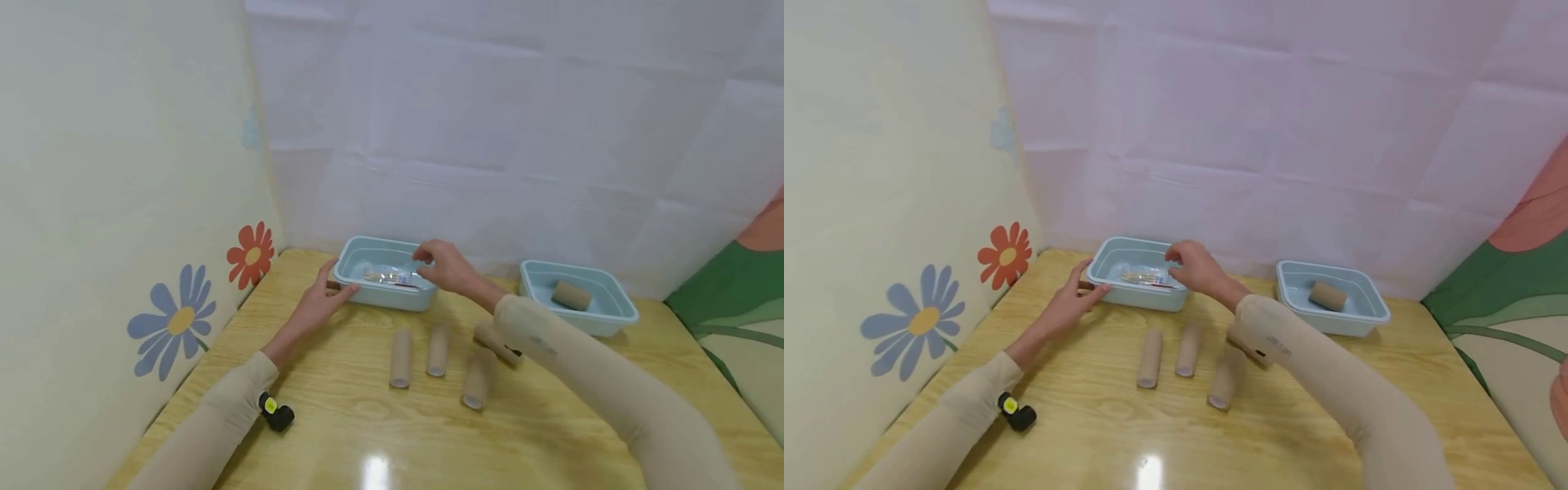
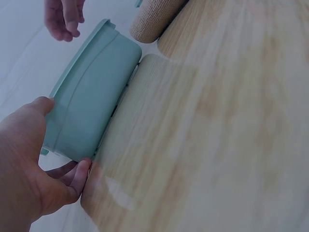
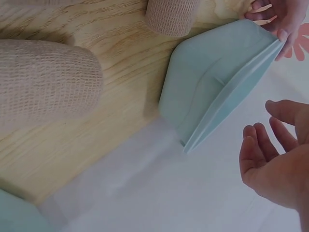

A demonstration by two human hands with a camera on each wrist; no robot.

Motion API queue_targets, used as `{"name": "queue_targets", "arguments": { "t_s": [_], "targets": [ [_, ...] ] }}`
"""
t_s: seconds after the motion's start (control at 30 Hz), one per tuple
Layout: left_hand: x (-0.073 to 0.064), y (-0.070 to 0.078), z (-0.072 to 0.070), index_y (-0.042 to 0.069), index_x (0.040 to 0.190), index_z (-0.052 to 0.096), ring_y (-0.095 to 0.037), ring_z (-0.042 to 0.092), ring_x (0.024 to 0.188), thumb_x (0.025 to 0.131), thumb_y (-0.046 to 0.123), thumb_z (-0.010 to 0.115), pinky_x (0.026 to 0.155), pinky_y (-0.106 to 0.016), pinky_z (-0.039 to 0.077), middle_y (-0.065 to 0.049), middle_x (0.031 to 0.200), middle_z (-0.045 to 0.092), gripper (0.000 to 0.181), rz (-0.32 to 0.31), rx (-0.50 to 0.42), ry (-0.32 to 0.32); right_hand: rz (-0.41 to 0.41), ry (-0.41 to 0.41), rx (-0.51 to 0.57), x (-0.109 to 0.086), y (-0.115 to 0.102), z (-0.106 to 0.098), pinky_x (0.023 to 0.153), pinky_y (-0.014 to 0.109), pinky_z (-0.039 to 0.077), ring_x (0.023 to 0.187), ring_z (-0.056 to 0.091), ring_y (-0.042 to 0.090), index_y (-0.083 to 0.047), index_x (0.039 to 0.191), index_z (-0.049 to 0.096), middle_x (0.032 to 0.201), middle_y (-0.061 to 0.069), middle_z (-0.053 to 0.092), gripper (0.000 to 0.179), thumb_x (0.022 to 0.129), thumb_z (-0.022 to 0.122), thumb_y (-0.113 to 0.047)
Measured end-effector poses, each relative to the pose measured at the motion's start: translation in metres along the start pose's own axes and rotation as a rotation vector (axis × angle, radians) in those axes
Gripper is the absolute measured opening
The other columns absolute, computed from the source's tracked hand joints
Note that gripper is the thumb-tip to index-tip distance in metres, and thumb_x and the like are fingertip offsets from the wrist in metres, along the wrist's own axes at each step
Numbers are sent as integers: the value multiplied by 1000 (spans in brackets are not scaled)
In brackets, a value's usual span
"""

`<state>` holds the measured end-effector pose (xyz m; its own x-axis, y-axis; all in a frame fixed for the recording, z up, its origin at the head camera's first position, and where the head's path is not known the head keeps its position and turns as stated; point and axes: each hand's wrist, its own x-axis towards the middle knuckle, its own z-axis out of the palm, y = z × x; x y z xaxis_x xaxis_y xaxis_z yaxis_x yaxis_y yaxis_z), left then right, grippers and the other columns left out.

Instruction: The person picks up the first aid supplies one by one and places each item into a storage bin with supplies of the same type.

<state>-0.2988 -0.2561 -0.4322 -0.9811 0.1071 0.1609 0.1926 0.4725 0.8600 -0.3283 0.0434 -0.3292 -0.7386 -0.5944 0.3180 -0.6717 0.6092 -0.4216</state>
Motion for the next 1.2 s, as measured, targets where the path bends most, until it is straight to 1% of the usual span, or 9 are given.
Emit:
{"name": "queue_targets", "arguments": {
  "t_s": [0.1, 0.27, 0.37, 0.5, 0.63, 0.77, 0.87, 1.0, 1.2],
  "targets": [
    [1, -1, -1, 21, 164, 11, -41, 56, 118, 96, 60, 61, 95, -54, 47, -29, 130, 54, 93, -9, 4, 4, -9, -2, 3, -3, -1, -5, 91, 40, 50, 103, 62, 33, 5, 112, 69, 113, 21, 68, 22, 92, 71, -3],
    [4, -2, 1, 20, 164, 11, -41, 56, 118, 96, 60, 61, 94, -52, 49, -29, 131, 53, 94, -21, -1, -13, -45, 33, -7, -15, 5, -14, 90, 43, 51, 100, 63, 35, 6, 107, 69, 107, 20, 68, 19, 90, 72, 0],
    [4, -1, 1, 19, 164, 11, -40, 56, 117, 96, 60, 62, 92, -50, 49, -28, 132, 53, 95, -31, -4, -19, -47, 50, -6, -23, 11, -19, 89, 47, 51, 98, 62, 35, 7, 106, 69, 105, 20, 68, 18, 89, 73, 0],
    [5, 2, -4, 17, 164, 10, -39, 58, 113, 96, 58, 64, 90, -47, 51, -29, 134, 51, 96, -42, -22, -25, -37, 83, -15, -35, 20, -24, 88, 48, 52, 96, 62, 36, 8, 105, 68, 103, 20, 68, 18, 90, 72, 1],
    [5, 8, -9, 15, 164, 7, -41, 59, 112, 96, 59, 62, 88, -48, 54, -31, 140, 44, 98, -66, -31, -28, 11, 102, -5, -50, 29, -30, 87, 50, 52, 97, 63, 36, 7, 107, 68, 104, 18, 68, 17, 91, 71, 1],
    [3, 15, -16, 13, 164, 6, -44, 56, 114, 98, 59, 59, 87, -51, 54, -33, 146, 39, 97, -98, -10, -14, 92, 95, 11, -68, 33, -35, 87, 50, 51, 102, 62, 34, 3, 113, 68, 110, 17, 67, 19, 96, 69, -6],
    [0, 19, -24, 8, 163, 11, -46, 51, 122, 100, 55, 57, 94, -56, 50, -34, 147, 37, 91, -89, 50, 26, 144, 102, 30, -79, 37, -38, 88, 50, 51, 106, 60, 34, 0, 119, 68, 116, 16, 66, 22, 99, 67, -10],
    [-6, 22, -38, 1, 160, 23, -48, 45, 130, 103, 49, 55, 102, -59, 42, -34, 150, 35, 81, -60, 137, 82, 186, 127, 68, -90, 45, -41, 89, 50, 50, 108, 60, 33, 1, 123, 66, 119, 16, 65, 26, 101, 65, -12],
    [-14, 28, -54, -2, 155, 35, -49, 46, 129, 105, 44, 54, 102, -60, 42, -32, 150, 37, 71, -16, 199, 116, 226, 184, 117, -105, 55, -50, 87, 51, 50, 106, 61, 34, 3, 121, 66, 116, 18, 67, 27, 101, 67, -14]
  ]
}}
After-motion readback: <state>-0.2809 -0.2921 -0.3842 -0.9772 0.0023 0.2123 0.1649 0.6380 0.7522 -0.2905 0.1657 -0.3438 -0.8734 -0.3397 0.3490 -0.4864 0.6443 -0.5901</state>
